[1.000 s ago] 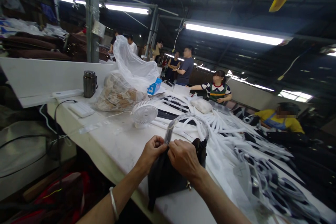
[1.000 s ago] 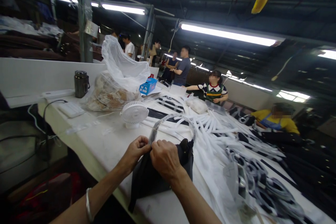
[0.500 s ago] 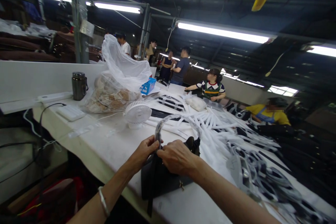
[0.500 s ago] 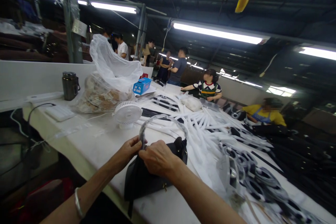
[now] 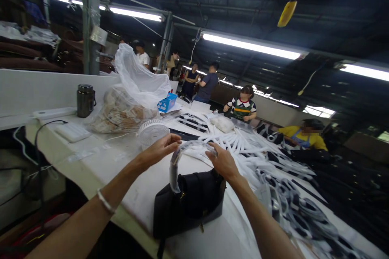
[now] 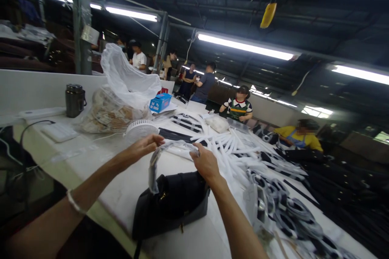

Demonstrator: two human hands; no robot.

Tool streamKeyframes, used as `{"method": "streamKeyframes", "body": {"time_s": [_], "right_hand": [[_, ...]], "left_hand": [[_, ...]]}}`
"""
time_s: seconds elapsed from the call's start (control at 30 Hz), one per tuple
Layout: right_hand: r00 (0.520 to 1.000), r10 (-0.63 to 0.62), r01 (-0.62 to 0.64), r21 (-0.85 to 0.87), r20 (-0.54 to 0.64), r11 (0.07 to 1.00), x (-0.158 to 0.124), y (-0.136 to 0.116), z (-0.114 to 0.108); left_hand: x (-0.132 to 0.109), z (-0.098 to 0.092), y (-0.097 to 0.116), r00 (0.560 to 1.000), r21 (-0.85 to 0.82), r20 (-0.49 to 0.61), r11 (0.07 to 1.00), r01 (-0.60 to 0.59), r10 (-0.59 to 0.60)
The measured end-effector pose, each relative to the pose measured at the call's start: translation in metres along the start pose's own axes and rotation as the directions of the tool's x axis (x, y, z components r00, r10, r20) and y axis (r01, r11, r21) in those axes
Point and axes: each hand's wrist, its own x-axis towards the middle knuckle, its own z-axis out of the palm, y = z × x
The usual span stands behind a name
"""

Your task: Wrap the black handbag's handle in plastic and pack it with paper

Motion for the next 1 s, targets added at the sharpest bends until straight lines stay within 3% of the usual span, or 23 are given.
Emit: {"method": "streamKeyframes", "body": {"time_s": [0.07, 0.13, 0.17, 0.23, 0.3, 0.4, 0.47, 0.53, 0.6, 0.7, 0.77, 0.83, 0.87, 0.93, 1.0], "right_hand": [[0.999, -0.039, 0.039, 0.014, 0.024, 0.999, 0.008, -0.011, 0.0], [0.998, -0.066, 0.065, 0.054, 0.01, 0.996, 0.015, -0.017, -0.002], [0.997, -0.072, 0.072, 0.085, -0.009, 0.994, 0.018, -0.017, -0.003], [0.996, -0.06, 0.071, 0.166, -0.07, 0.984, 0.022, -0.01, -0.005], [0.988, -0.001, 0.041, 0.263, -0.152, 0.964, 0.021, 0.004, -0.003], [0.957, 0.171, -0.063, 0.407, -0.234, 0.911, 0.011, 0.029, 0.01], [0.929, 0.289, -0.146, 0.491, -0.229, 0.859, -0.001, 0.045, 0.026], [0.911, 0.369, -0.211, 0.559, -0.186, 0.802, -0.013, 0.059, 0.038], [0.914, 0.39, -0.25, 0.604, -0.11, 0.757, -0.022, 0.069, 0.038], [0.933, 0.361, -0.279, 0.626, -0.004, 0.728, -0.025, 0.072, 0.005], [0.951, 0.307, -0.242, 0.56, -0.024, 0.793, -0.022, 0.058, -0.031], [0.993, 0.062, -0.034, 0.251, -0.104, 0.967, -0.016, 0.029, -0.061], [0.99, -0.108, 0.117, 0.102, -0.094, 0.988, -0.012, 0.012, -0.07], [0.923, -0.382, 0.385, -0.087, 0.042, 0.919, -0.006, -0.021, -0.072], [0.906, -0.394, 0.415, -0.143, 0.157, 0.898, -0.001, -0.043, -0.06]], "left_hand": [[0.027, 0.011, 0.03, 0.997, 0.312, 0.032, 0.948, -0.072, 0.065], [0.047, 0.03, 0.054, 0.982, 0.652, 0.162, 0.736, -0.181, 0.098], [0.053, 0.04, 0.062, 0.97, 0.758, 0.24, 0.618, -0.207, 0.031], [0.056, 0.055, 0.068, 0.954, 0.848, 0.288, 0.485, -0.214, -0.083], [0.046, 0.059, 0.062, 0.954, 0.87, 0.272, 0.455, -0.187, -0.128], [0.018, 0.05, 0.041, 0.976, 0.833, 0.196, 0.542, -0.112, -0.1], [-0.002, 0.042, 0.024, 0.985, 0.654, 0.133, 0.757, -0.001, -0.114], [-0.019, 0.037, 0.008, 0.969, 0.357, 0.147, 0.924, 0.136, -0.199], [-0.03, 0.036, -0.006, 0.952, 0.109, 0.162, 0.963, 0.246, -0.261], [-0.032, 0.039, -0.018, 0.953, -0.05, 0.121, 0.957, 0.287, -0.279], [-0.027, 0.043, -0.021, 0.954, -0.048, 0.129, 0.959, 0.279, -0.271], [-0.022, 0.047, -0.018, 0.953, -0.013, 0.153, 0.964, 0.265, -0.26], [-0.02, 0.05, -0.016, 0.957, 0.01, 0.155, 0.969, 0.248, -0.246], [-0.019, 0.054, -0.011, 0.976, 0.063, 0.124, 0.983, 0.175, -0.181], [-0.022, 0.059, -0.007, 0.992, 0.104, 0.061, 0.99, 0.1, -0.107]]}}
